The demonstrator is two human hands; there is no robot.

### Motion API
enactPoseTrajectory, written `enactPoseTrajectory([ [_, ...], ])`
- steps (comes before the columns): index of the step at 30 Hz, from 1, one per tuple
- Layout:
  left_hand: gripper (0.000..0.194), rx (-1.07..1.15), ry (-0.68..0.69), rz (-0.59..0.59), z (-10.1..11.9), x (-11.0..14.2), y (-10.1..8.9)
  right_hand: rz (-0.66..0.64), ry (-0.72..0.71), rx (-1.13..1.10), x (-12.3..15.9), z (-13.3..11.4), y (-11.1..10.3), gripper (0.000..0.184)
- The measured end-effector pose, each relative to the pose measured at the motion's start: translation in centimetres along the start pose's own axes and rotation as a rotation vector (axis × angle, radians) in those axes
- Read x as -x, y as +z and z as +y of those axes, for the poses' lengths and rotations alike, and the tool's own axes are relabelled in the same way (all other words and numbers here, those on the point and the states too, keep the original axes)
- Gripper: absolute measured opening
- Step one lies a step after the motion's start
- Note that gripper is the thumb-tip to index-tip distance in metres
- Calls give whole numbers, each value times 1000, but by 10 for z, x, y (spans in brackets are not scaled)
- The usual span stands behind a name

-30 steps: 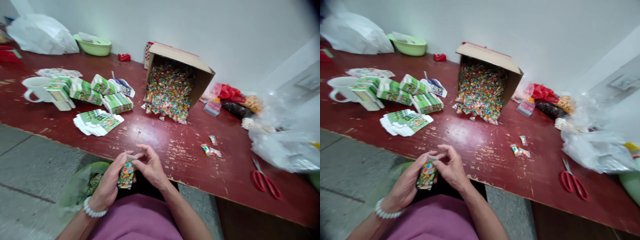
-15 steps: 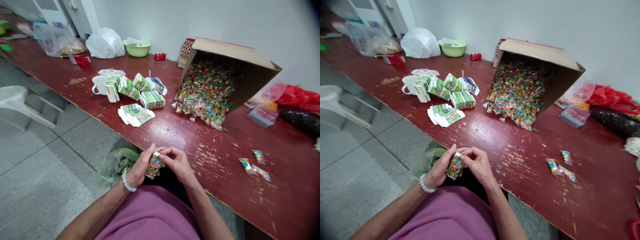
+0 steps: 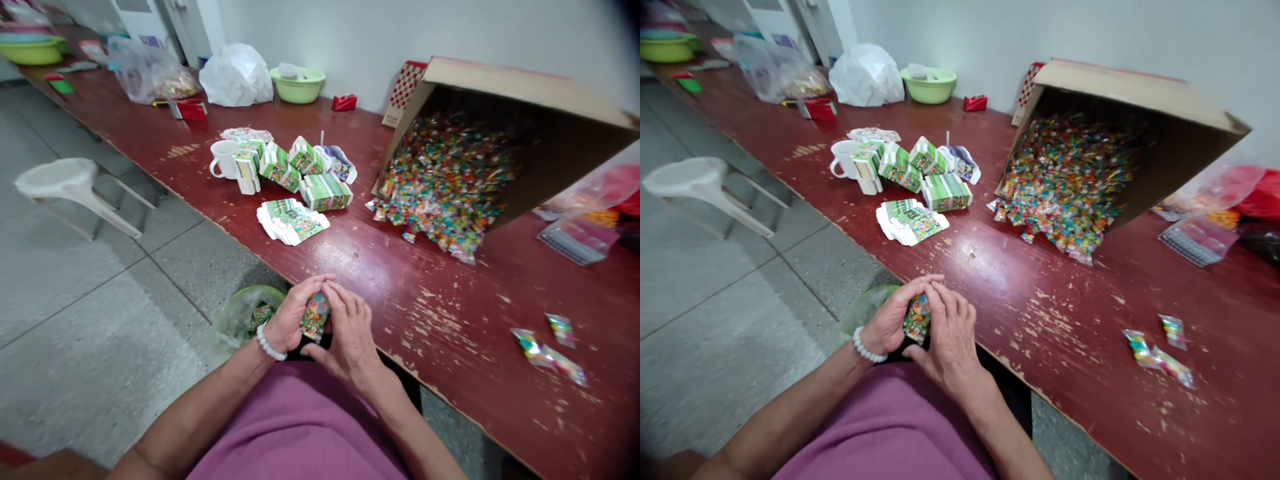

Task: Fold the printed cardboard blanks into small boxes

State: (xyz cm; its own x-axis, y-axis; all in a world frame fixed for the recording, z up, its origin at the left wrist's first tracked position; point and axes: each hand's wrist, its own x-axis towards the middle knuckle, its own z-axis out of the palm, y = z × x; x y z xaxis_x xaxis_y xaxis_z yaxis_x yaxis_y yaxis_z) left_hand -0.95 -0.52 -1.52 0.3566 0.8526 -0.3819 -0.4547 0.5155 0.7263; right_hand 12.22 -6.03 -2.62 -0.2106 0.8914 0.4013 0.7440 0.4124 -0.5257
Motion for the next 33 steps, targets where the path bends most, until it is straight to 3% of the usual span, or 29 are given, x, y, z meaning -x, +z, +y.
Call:
enactPoseTrajectory([
  [2, 25, -31, 101, 1, 4, -2, -2, -3, -35, 74, -12, -1, 3, 79],
  [6, 24, -20, 94, 1, 16, -1, -14, -37, -124, 21, -39, -4, 13, 73],
  [11, 32, -216, 172, 94, 29, 13, -51, -145, -172, -93, -46, -5, 32, 81],
  [14, 39, -479, 232, 234, 33, 22, -82, -68, -92, -105, -38, 14, 34, 85],
  [17, 38, -732, 425, 388, 40, 20, -108, 65, 29, -114, -29, 43, 31, 62],
  [19, 34, -824, 561, 452, 49, 8, -114, 110, 85, -99, -24, 58, 31, 46],
  [21, 30, -961, 682, 479, 59, -13, -110, 107, 99, -62, -21, 65, 32, 34],
  [25, 33, -1521, 830, 540, 75, -69, -80, 70, 71, -32, -20, 64, 34, 28],
  [29, 52, -1923, 731, 512, 79, -110, -54, 74, 82, -66, -21, 61, 33, 24],
  [33, 48, -2030, 623, 485, 83, -125, -49, 70, 91, -92, -23, 61, 32, 24],
])
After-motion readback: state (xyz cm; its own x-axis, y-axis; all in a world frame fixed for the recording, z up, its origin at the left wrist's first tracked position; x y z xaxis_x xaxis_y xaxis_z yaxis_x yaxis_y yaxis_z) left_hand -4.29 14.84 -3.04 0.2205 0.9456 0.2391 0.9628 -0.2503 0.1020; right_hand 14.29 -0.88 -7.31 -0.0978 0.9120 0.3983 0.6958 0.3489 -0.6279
